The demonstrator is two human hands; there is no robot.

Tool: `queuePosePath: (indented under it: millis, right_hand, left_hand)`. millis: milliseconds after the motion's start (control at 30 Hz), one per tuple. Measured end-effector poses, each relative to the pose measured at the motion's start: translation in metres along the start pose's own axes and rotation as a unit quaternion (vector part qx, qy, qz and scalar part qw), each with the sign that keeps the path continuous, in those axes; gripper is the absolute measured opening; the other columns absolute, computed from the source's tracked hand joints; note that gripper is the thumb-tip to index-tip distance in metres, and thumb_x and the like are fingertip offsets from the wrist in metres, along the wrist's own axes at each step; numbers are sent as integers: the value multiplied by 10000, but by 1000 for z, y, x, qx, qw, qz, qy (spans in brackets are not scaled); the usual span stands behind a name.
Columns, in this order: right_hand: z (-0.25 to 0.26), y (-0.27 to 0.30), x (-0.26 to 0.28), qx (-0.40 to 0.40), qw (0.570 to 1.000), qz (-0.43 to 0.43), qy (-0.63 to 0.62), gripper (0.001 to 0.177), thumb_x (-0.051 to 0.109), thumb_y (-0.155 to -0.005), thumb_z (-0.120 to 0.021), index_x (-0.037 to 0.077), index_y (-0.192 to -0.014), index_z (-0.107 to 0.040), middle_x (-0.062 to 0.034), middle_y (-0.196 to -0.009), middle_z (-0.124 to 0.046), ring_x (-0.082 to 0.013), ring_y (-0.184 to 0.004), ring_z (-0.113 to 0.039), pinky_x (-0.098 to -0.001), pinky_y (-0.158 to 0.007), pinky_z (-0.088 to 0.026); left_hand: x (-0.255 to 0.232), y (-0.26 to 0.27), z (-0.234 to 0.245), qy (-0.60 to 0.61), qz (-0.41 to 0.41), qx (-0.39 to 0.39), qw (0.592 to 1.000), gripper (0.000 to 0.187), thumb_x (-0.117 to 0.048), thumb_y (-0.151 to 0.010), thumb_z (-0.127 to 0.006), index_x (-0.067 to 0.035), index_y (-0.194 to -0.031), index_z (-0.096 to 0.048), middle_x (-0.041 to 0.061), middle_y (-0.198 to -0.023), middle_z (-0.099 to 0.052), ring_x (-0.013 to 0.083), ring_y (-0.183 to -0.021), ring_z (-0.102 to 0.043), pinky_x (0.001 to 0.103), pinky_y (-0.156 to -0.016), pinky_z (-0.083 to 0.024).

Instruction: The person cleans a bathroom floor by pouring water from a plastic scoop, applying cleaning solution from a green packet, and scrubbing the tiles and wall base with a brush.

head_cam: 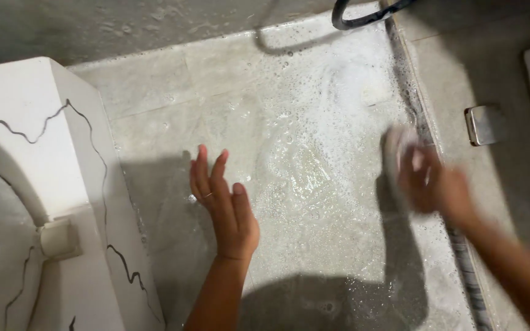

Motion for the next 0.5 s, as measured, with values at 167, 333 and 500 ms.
queuePosePath:
  millis: [167, 333, 500]
  right_hand:
    - [-35, 121, 75, -46, 952, 287, -96, 500, 346, -851, -705, 137, -1285, -570, -192, -1079, -661, -203, -600, -678, -286, -449, -543]
    - [-8, 61, 158, -51, 911, 407, -40, 466, 324, -828, -603, 148, -1257, -555, -125, -715, -633, -207, -520, -591, -327, -360, -477]
    - [42, -68, 139, 15, 995, 100, 26, 480, 450, -974, -364, 184, -1360, -462, -55, -487, -538, -121, -297, -404, -302, -268, -347]
  left_hand:
    - [2, 13, -21, 17, 2, 32, 999, 472, -288, -1049, -311, -58, -1449, -409, 166, -1618, -209, 407, -1509, -105, 580, -1217, -98]
    - [-2, 8, -26, 38, -10, 11, 999, 447, -214, -1029, -350, -36, -1433, -417, 180, -1602, -238, 411, -1498, -149, 567, -1217, -118]
    - [-8, 4, -10, 43, -14, 5, 999, 438, -202, -1027, -352, -25, -1419, -430, 192, -1597, -253, 417, -1499, -147, 553, -1215, -118]
Point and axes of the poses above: each hand's wrist, its own y-axis away from the middle knuckle, its own z-axis out of the back of the hand, x = y × z, the point moved 4 cm from there along -y, towards the middle knuckle
